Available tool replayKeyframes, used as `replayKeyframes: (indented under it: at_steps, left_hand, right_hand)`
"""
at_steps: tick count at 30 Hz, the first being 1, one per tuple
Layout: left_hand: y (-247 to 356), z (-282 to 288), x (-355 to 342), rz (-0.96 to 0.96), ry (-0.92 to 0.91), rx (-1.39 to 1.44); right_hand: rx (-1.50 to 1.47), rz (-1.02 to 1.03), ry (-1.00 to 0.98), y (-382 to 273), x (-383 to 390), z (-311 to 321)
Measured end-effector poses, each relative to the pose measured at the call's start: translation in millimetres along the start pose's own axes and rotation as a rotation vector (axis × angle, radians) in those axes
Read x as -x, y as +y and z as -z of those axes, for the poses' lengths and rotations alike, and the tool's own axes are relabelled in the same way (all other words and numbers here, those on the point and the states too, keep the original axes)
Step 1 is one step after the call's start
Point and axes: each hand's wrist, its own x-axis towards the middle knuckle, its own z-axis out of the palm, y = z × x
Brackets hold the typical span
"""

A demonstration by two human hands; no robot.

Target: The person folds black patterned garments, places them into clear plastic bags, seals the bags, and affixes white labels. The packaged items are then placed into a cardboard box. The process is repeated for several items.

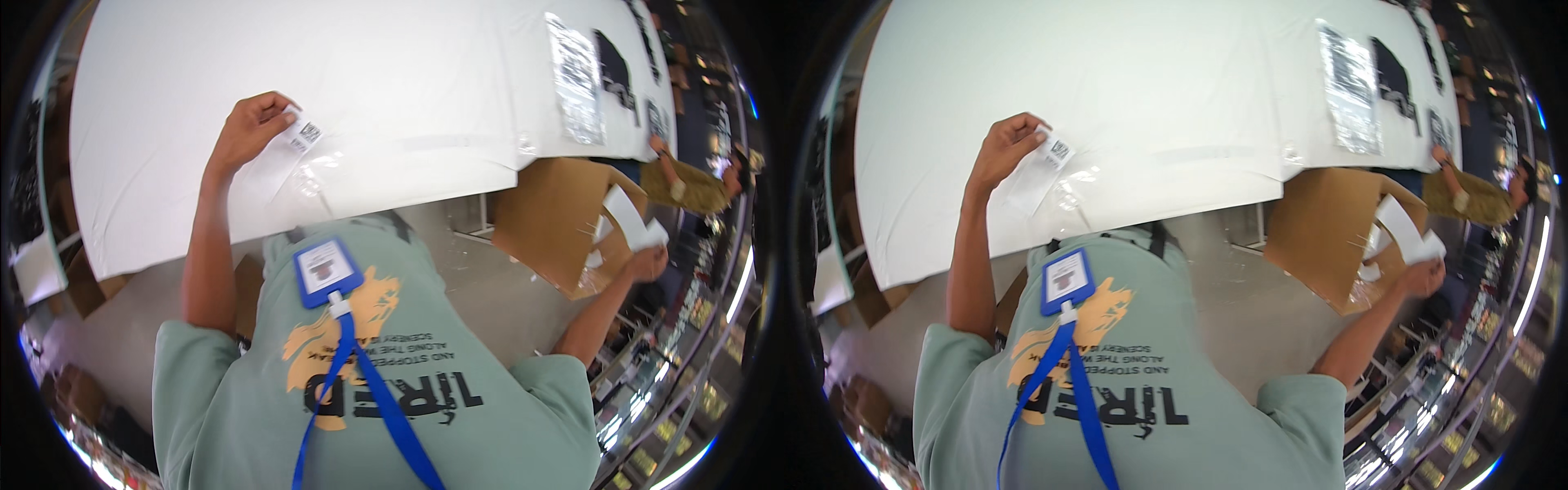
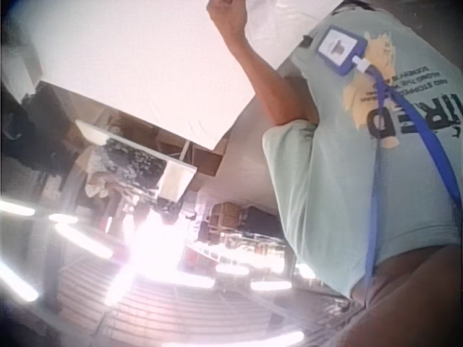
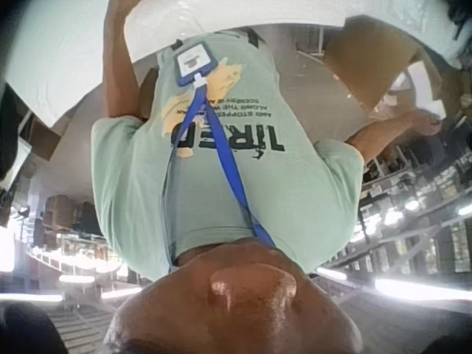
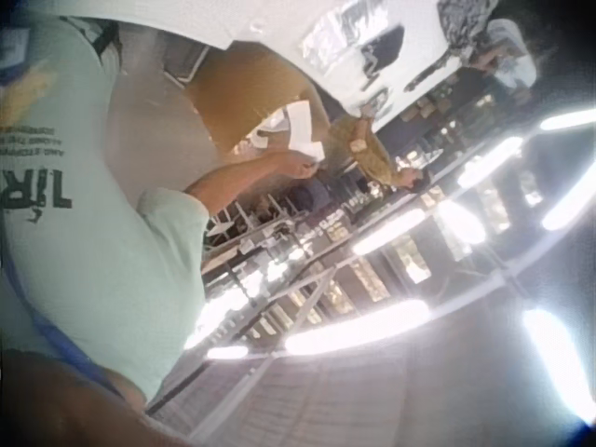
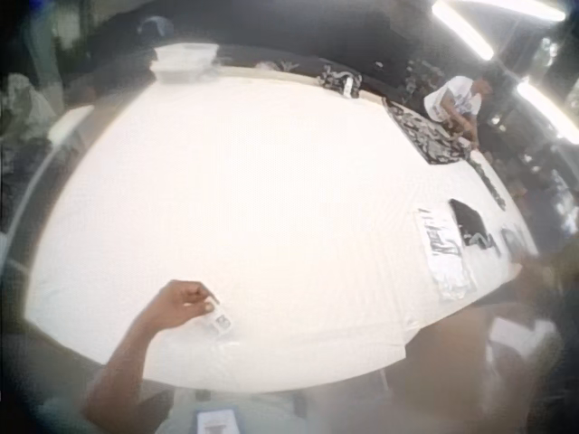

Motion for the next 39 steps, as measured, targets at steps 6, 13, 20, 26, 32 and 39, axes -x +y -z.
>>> replayKeyframes:
  at_steps: [6, 13, 20, 26, 32, 39]
  left_hand:
    - [9.2, -1.5, -6.3, 0.024, 0.219, -0.103]
    - [21.7, -21.0, -48.6, -0.015, 0.231, -0.098]
    - [-26.8, -8.1, -17.6, 0.077, 0.217, -0.104]
    - [-42.3, -31.5, -5.8, 0.104, 0.229, -0.502]
    - [-22.2, -58.9, 1.3, 0.245, 0.390, -0.771]
    - [-26.3, -59.4, 51.2, 0.323, 0.361, -0.839]
  right_hand:
    - [-0.271, -0.434, -0.623, 54.6, 108.4, -34.9]
    - [-0.127, -0.012, -0.246, -40.1, 115.5, 5.0]
    - [-0.669, -0.295, -0.419, -163.3, 131.6, 60.1]
    - [-1.055, -0.176, -0.907, -317.5, 234.6, 102.3]
    - [-1.330, 0.319, -1.542, -464.1, 284.8, 169.0]
    - [-1.183, 0.586, -1.341, -543.6, 290.7, 183.7]
